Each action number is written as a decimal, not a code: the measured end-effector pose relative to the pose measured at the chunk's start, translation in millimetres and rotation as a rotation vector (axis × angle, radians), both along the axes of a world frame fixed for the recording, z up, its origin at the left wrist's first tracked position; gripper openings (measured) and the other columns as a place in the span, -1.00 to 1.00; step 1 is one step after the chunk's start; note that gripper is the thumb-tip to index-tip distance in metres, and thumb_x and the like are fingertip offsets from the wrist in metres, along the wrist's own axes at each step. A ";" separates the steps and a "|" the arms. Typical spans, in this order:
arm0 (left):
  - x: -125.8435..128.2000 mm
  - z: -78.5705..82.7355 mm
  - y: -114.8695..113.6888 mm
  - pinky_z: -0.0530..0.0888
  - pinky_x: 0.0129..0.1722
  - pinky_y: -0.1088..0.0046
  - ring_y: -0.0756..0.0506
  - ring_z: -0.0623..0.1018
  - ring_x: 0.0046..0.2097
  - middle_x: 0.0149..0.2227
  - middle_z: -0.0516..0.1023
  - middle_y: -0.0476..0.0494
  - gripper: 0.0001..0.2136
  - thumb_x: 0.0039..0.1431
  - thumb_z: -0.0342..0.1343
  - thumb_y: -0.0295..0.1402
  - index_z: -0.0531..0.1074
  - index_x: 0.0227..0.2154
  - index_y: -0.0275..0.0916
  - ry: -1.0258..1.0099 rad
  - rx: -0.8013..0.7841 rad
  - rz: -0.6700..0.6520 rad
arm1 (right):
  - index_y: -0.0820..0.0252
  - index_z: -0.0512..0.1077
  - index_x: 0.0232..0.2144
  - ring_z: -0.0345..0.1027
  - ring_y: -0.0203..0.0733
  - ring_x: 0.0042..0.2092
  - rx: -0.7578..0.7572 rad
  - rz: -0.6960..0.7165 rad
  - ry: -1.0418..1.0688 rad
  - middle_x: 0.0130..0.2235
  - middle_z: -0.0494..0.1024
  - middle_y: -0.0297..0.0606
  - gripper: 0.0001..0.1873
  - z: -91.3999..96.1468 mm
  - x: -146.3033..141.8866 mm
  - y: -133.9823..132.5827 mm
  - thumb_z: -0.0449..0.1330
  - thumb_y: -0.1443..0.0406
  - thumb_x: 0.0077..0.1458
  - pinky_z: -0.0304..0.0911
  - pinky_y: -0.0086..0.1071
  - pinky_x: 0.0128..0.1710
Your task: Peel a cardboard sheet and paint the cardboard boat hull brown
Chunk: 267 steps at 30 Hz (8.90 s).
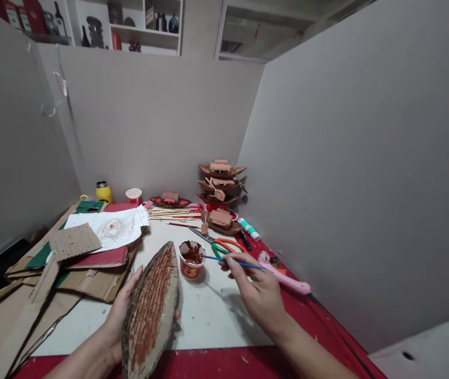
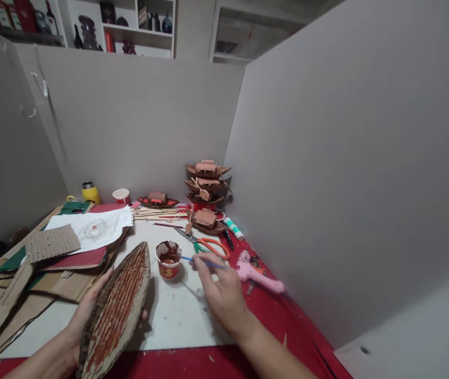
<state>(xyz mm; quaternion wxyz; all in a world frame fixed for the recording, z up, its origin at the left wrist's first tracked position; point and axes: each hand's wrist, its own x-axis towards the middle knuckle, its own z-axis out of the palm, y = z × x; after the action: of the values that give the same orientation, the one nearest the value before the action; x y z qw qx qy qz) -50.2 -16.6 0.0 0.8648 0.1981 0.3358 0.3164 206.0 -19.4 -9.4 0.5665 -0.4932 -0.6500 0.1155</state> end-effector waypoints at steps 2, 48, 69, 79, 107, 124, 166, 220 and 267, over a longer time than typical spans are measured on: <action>-1.4 0.4 -0.1 0.51 -0.42 0.37 -0.23 0.64 -0.41 -0.40 0.64 -0.42 -0.49 0.21 -0.07 -0.01 0.50 -0.22 -0.43 0.004 0.024 -0.042 | 0.24 0.48 -0.28 0.50 -0.16 -0.31 -0.058 0.034 -0.052 -0.31 0.58 -0.17 -0.74 6.7 -1.8 8.5 0.06 0.20 0.24 0.40 -0.35 -0.35; 14.9 -12.6 -19.2 0.51 -0.32 0.31 -0.22 0.62 -0.36 -0.27 0.63 -0.40 -0.41 0.19 -0.05 0.04 0.49 -0.14 -0.51 -0.015 0.017 -0.060 | 0.15 0.45 -0.25 0.43 -0.30 -0.39 0.124 0.193 -0.025 -0.39 0.53 -0.30 -0.87 12.8 -1.7 -21.8 0.11 0.40 0.21 0.35 -0.47 -0.42; 13.3 -18.2 -15.7 0.51 -0.19 0.25 -0.24 0.62 -0.30 -0.25 0.63 -0.40 -0.47 0.20 -0.03 -0.01 0.52 -0.15 -0.48 0.104 0.024 -0.020 | 0.14 0.38 -0.19 0.45 -0.21 -0.35 0.131 0.408 -0.215 -0.36 0.55 -0.23 -0.75 7.7 -8.1 -30.5 0.08 0.52 0.14 0.36 -0.36 -0.35; 15.0 -18.0 -19.4 0.51 -0.23 0.29 -0.23 0.61 -0.32 -0.24 0.63 -0.40 -0.44 0.19 -0.03 0.01 0.53 -0.16 -0.48 0.164 -0.005 -0.066 | 0.10 0.36 -0.14 0.48 -0.18 -0.27 0.167 0.293 -0.193 -0.32 0.55 -0.24 -0.67 2.9 -0.1 -25.9 0.10 0.55 0.12 0.36 -0.35 -0.27; 16.4 -15.8 -20.7 0.53 -0.26 0.31 -0.19 0.63 -0.34 -0.32 0.65 -0.20 -0.50 0.19 0.09 -0.16 0.32 0.15 -0.23 0.150 0.124 0.007 | 0.15 0.42 -0.28 0.45 -0.19 -0.38 0.150 0.352 -0.254 -0.42 0.55 -0.20 -0.82 4.5 -12.3 -33.6 0.09 0.47 0.15 0.34 -0.36 -0.36; 16.1 -23.0 -20.6 0.50 -0.13 0.24 -0.21 0.62 -0.24 -0.20 0.64 -0.21 -0.56 0.21 0.07 -0.17 0.39 0.09 -0.26 0.171 0.147 0.051 | 0.16 0.38 -0.32 0.37 -0.23 -0.43 0.129 0.406 -0.319 -0.46 0.50 -0.24 -0.84 7.2 -15.8 -39.9 0.08 0.49 0.14 0.27 -0.36 -0.41; 14.8 -13.1 -18.2 0.53 -0.28 0.31 -0.18 0.62 -0.36 -0.33 0.65 -0.25 -0.52 0.14 0.10 -0.07 0.45 -0.01 -0.34 0.150 0.011 0.090 | 0.16 0.40 -0.20 0.45 -0.23 -0.37 0.102 0.415 -0.274 -0.39 0.55 -0.25 -0.75 9.0 -7.2 -39.9 0.11 0.53 0.13 0.37 -0.37 -0.37; 12.6 -7.8 -12.2 0.54 -0.39 0.29 -0.20 0.61 -0.46 -0.40 0.63 -0.30 -0.51 0.14 0.06 -0.03 0.51 -0.18 -0.44 -0.035 -0.144 0.003 | 0.19 0.52 -0.40 0.51 -0.20 -0.38 -0.163 0.215 -0.542 -0.38 0.64 -0.23 -0.86 38.9 -10.5 45.4 0.16 0.34 0.13 0.38 -0.36 -0.38; 11.7 -19.8 -16.1 0.52 -0.41 0.34 -0.22 0.61 -0.43 -0.39 0.62 -0.38 -0.40 0.09 0.03 0.08 0.53 -0.26 -0.51 -0.044 -0.230 -0.143 | 0.09 0.51 -0.21 0.53 -0.26 -0.36 0.071 0.133 0.045 -0.32 0.60 -0.34 -0.73 -11.5 -3.5 -33.0 0.22 0.50 0.08 0.45 -0.42 -0.35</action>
<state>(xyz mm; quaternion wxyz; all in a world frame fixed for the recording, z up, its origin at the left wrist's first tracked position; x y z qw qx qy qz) -38.5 -32.7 -19.8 0.9093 0.1141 0.3357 0.2179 202.5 -52.4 -20.9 0.5891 -0.4259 -0.6722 0.1406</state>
